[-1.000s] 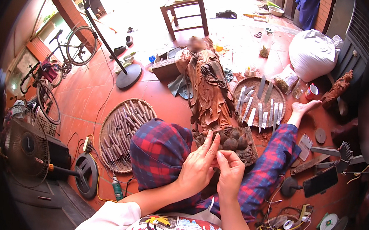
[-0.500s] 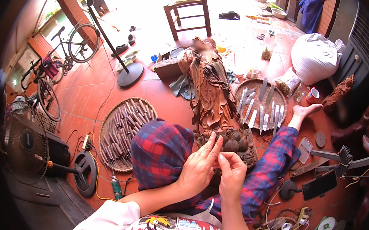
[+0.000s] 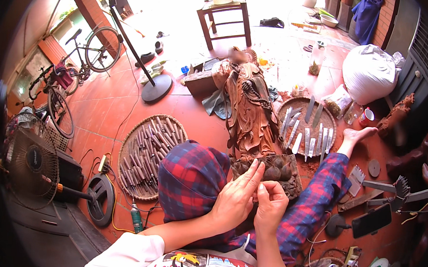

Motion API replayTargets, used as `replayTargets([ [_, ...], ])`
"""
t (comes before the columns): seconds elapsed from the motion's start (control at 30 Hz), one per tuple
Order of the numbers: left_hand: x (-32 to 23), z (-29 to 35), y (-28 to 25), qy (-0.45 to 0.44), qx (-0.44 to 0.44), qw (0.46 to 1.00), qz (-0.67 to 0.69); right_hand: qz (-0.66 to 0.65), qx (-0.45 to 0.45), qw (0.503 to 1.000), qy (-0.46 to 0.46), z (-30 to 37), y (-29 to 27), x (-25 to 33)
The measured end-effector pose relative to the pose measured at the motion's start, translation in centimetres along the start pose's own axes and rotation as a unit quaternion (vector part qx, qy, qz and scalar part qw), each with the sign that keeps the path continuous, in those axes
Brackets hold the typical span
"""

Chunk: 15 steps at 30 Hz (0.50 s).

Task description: The person is carving a wooden sculpture of a figure, using various chisels and knives to refine the details of the face and clothing. They switch between different tools to shape the wood and occasionally pause to inspect the work.

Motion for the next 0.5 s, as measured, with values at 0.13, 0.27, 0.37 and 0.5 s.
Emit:
replayTargets([
  [0.13,0.24,0.07,-0.16,-0.006,-0.007,0.999,0.031,-0.027,0.013,0.999,0.011,-0.03,0.21,0.25],
  [0.27,0.33,0.18,-0.13,-0.005,-0.002,0.999,0.041,0.0,0.029,1.0,0.007,-0.12,0.0,0.49],
  [0.37,0.13,0.1,-0.1,-0.002,0.002,0.999,0.039,0.018,0.026,0.999,-0.001,-0.12,-0.01,0.81],
  [0.5,0.22,0.21,0.09,-0.003,0.005,0.999,0.032,0.034,0.016,0.999,-0.009,-0.13,0.19,0.82],
])
Point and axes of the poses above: each hand's wrist, its own z-axis away from the middle knuckle, its own y-axis out of the palm, x = y × z, the point moved 7 cm from there along -z, towards the middle knuckle, and after that the axes turned 4 degrees about -y, right-handed, at the moved point
